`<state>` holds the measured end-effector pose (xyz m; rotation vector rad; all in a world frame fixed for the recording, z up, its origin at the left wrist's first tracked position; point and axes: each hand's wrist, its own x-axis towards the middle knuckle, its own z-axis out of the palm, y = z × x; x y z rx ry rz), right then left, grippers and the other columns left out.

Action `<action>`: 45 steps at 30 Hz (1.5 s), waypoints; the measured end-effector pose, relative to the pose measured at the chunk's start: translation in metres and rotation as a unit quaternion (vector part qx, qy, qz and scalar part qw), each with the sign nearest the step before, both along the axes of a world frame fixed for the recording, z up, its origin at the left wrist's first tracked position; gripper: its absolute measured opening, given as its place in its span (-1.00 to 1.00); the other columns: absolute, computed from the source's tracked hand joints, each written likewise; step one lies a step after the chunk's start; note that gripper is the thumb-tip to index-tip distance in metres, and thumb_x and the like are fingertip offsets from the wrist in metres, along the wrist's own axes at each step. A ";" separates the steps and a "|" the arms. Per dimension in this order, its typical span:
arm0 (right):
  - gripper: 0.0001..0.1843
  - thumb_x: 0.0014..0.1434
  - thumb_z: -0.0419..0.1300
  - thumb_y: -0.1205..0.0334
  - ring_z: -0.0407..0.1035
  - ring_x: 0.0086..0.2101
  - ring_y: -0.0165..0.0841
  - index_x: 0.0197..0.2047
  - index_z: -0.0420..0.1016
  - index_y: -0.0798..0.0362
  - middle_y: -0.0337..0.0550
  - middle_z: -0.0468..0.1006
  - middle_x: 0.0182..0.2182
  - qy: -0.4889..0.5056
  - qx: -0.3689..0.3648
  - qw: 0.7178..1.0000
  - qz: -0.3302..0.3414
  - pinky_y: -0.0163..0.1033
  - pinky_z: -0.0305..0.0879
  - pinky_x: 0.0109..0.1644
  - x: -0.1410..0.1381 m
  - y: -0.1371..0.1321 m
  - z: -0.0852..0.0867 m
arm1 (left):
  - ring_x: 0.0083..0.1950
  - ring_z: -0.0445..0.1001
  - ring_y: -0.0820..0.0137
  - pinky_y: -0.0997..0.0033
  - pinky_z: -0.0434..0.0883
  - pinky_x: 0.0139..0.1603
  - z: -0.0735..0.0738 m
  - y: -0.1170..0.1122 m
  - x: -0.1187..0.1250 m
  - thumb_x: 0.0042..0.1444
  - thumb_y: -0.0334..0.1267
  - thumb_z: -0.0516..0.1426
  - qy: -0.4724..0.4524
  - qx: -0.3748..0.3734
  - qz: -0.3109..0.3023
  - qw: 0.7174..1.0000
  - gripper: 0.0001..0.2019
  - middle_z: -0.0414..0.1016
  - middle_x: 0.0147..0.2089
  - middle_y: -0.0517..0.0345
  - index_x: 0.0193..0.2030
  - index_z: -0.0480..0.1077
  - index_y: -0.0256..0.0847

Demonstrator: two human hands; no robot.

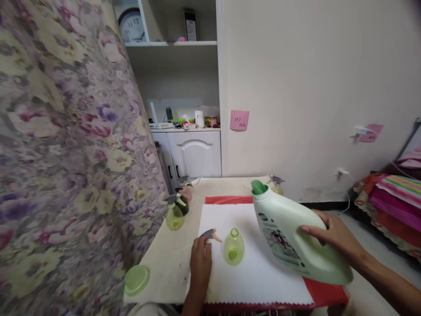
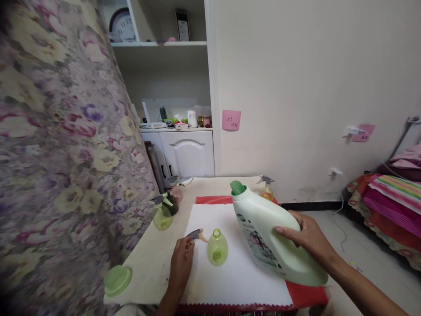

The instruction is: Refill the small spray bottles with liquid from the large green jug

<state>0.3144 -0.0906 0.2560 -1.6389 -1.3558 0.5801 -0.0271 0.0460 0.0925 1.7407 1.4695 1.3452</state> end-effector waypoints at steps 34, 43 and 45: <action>-0.40 -0.03 0.34 0.01 0.52 -0.30 -0.13 0.12 0.45 -0.20 -0.25 0.66 -0.21 -0.181 -0.122 0.951 0.217 -0.26 0.38 -0.27 -0.012 0.022 0.016 | 0.04 0.43 0.16 0.20 0.34 0.08 0.050 0.006 0.051 0.06 -0.21 0.17 -0.070 -0.044 -0.294 0.952 -0.72 0.53 -0.06 0.03 -0.06 0.54 -0.06; -0.43 -0.04 0.35 -0.01 0.50 -0.36 -0.19 0.08 0.48 -0.21 -0.25 0.66 -0.32 -0.244 -0.139 0.935 0.219 -0.32 0.31 -0.35 -0.016 0.031 0.025 | -0.02 0.44 0.19 0.23 0.32 0.05 0.045 0.012 0.052 0.06 -0.22 0.19 -0.079 -0.024 -0.313 0.946 -0.83 0.51 -0.14 0.03 -0.20 0.55 -0.12; -0.43 -0.02 0.33 -0.05 0.50 -0.37 -0.20 0.09 0.47 -0.18 -0.23 0.66 -0.32 -0.279 -0.142 0.924 0.221 -0.31 0.31 -0.35 -0.015 0.032 0.026 | -0.02 0.43 0.20 0.24 0.32 0.05 0.045 0.013 0.052 0.07 -0.24 0.19 -0.084 -0.027 -0.319 0.944 -0.84 0.50 -0.14 0.04 -0.20 0.54 -0.13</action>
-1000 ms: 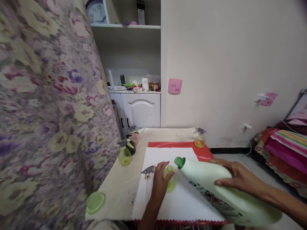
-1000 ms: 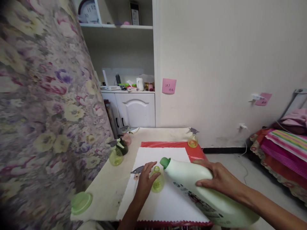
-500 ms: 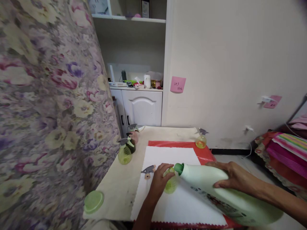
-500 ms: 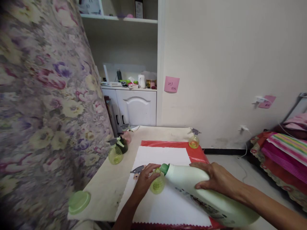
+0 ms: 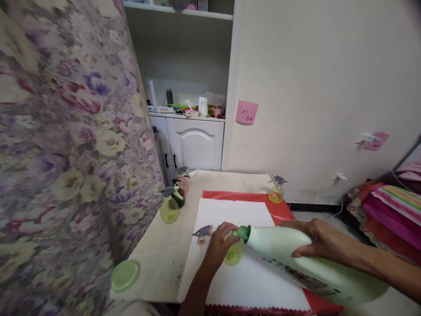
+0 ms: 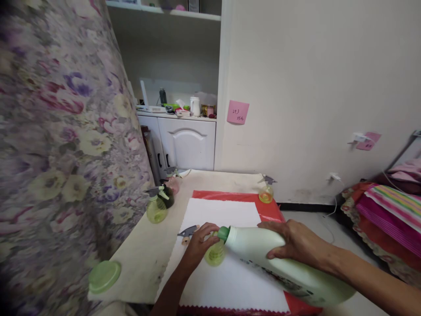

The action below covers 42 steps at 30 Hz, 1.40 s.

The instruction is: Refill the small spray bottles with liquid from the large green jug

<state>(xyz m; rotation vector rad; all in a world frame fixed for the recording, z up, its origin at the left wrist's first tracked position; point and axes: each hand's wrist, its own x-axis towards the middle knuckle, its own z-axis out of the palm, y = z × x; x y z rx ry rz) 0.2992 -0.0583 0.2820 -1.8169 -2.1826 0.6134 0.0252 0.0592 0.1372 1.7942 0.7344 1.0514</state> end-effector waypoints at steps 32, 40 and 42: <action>-0.35 0.06 0.24 -0.19 0.54 -0.28 -0.13 0.16 0.38 -0.07 -0.08 0.65 -0.20 -0.089 0.011 0.992 0.089 -0.24 0.28 -0.28 0.004 0.013 0.020 | -0.02 0.43 0.23 0.25 0.30 0.05 0.002 0.003 -0.001 0.07 -0.30 0.20 -0.021 -0.022 -0.042 0.999 -0.84 0.46 -0.14 0.07 -0.19 0.54 -0.13; -0.36 0.08 0.22 -0.19 0.52 -0.29 -0.16 0.16 0.37 -0.07 -0.11 0.64 -0.22 -0.085 0.003 0.991 0.101 -0.24 0.33 -0.28 0.005 0.015 0.023 | -0.03 0.43 0.22 0.23 0.30 0.05 0.001 0.004 0.000 0.06 -0.29 0.21 -0.022 -0.016 -0.041 0.999 -0.85 0.46 -0.15 0.06 -0.20 0.54 -0.14; -0.36 0.07 0.22 -0.19 0.52 -0.30 -0.16 0.16 0.37 -0.06 -0.10 0.64 -0.25 -0.083 0.002 0.991 0.101 -0.23 0.34 -0.27 0.005 0.015 0.024 | -0.03 0.43 0.22 0.22 0.30 0.05 0.002 0.004 0.000 0.06 -0.29 0.20 -0.016 -0.014 -0.041 0.999 -0.85 0.47 -0.15 0.06 -0.20 0.54 -0.14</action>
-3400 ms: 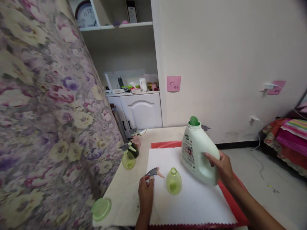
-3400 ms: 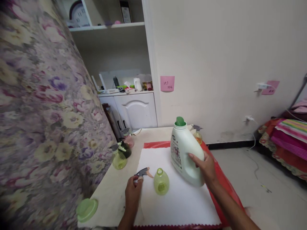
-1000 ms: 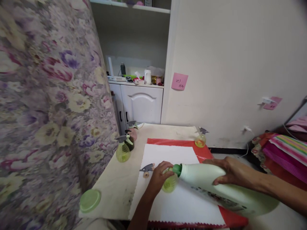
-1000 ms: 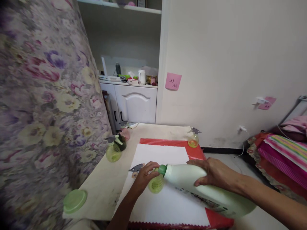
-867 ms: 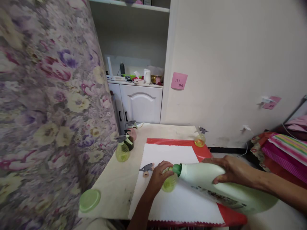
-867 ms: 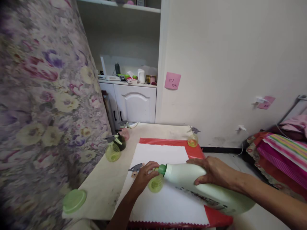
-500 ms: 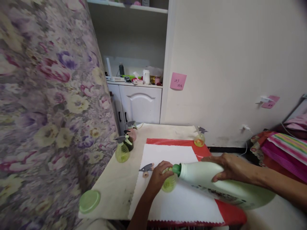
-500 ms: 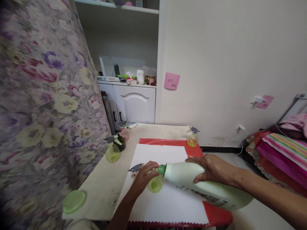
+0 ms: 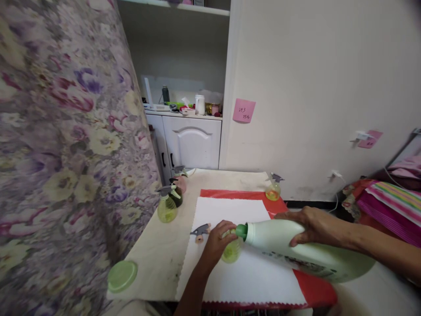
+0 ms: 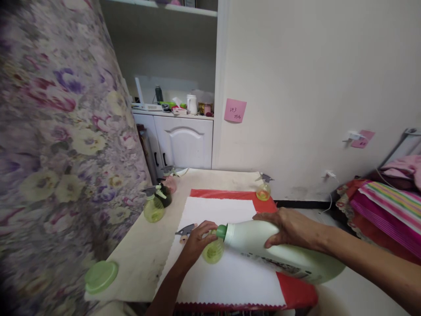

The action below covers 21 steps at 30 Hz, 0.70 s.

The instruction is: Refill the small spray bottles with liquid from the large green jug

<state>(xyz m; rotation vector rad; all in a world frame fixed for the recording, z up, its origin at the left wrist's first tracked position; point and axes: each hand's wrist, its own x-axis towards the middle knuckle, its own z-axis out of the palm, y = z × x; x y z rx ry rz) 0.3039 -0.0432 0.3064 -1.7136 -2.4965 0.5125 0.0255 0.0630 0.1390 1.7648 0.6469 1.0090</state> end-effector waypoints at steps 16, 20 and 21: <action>-0.30 0.10 0.21 -0.17 0.51 -0.32 -0.13 0.25 0.30 -0.06 -0.07 0.64 -0.27 -0.022 -0.012 1.000 -0.006 -0.22 0.35 -0.28 -0.006 0.000 0.011 | -0.05 0.44 0.22 0.25 0.32 0.02 0.007 -0.004 0.000 0.07 -0.25 0.20 0.004 -0.008 0.005 1.000 -0.85 0.48 -0.16 0.07 -0.22 0.54 -0.15; -0.30 0.10 0.21 -0.16 0.52 -0.29 -0.13 0.25 0.29 -0.08 -0.05 0.64 -0.21 -0.023 -0.010 1.000 -0.006 -0.22 0.35 -0.25 -0.005 -0.001 0.011 | -0.05 0.43 0.22 0.25 0.32 0.01 0.007 -0.004 0.001 0.07 -0.24 0.19 0.006 -0.006 0.005 1.000 -0.85 0.48 -0.16 0.07 -0.22 0.54 -0.15; -0.31 0.10 0.21 -0.15 0.52 -0.29 -0.13 0.25 0.30 -0.09 -0.06 0.64 -0.21 -0.022 -0.009 1.000 -0.004 -0.23 0.35 -0.26 -0.005 0.000 0.011 | -0.05 0.43 0.22 0.25 0.32 0.01 0.006 -0.004 0.001 0.07 -0.24 0.19 0.006 -0.006 0.005 1.000 -0.85 0.48 -0.17 0.06 -0.22 0.54 -0.15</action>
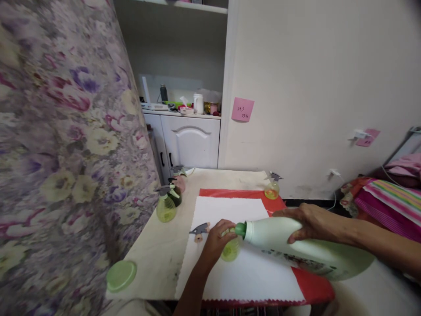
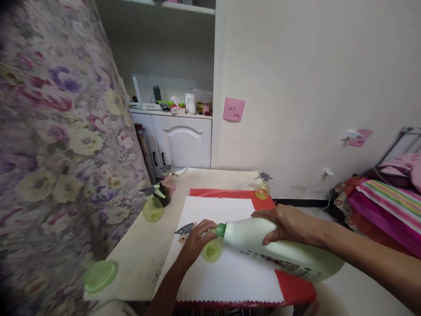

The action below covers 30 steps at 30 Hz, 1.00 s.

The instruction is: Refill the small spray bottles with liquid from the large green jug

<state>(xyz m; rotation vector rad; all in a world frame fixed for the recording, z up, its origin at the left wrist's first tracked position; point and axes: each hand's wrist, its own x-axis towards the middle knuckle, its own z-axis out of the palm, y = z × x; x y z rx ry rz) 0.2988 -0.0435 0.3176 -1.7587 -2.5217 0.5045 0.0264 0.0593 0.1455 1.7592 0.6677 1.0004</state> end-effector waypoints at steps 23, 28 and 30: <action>-0.37 0.12 0.18 -0.17 0.37 -0.43 -0.30 0.18 0.34 -0.01 -0.14 0.52 -0.39 -0.004 -0.010 1.000 0.017 -0.31 0.24 -0.36 -0.004 0.002 0.008 | -0.05 0.44 0.23 0.25 0.33 0.02 -0.001 -0.001 0.001 0.07 -0.26 0.19 -0.003 -0.001 0.004 1.000 -0.87 0.47 -0.16 0.08 -0.22 0.53 -0.12; -0.35 0.12 0.19 -0.17 0.39 -0.43 -0.29 0.19 0.35 0.00 -0.13 0.54 -0.38 -0.006 -0.009 1.000 0.017 -0.31 0.23 -0.37 -0.006 0.002 0.009 | -0.06 0.44 0.24 0.26 0.32 0.01 -0.002 -0.001 0.002 0.08 -0.27 0.19 -0.006 -0.001 -0.001 1.000 -0.86 0.47 -0.17 0.09 -0.21 0.53 -0.12; -0.35 0.13 0.17 -0.19 0.40 -0.45 -0.30 0.18 0.36 -0.01 -0.14 0.54 -0.40 -0.009 -0.006 1.000 0.016 -0.31 0.23 -0.38 -0.006 0.002 0.010 | -0.05 0.44 0.24 0.26 0.31 0.01 -0.003 0.000 0.002 0.08 -0.26 0.19 -0.006 -0.001 0.000 1.000 -0.86 0.47 -0.16 0.09 -0.21 0.53 -0.12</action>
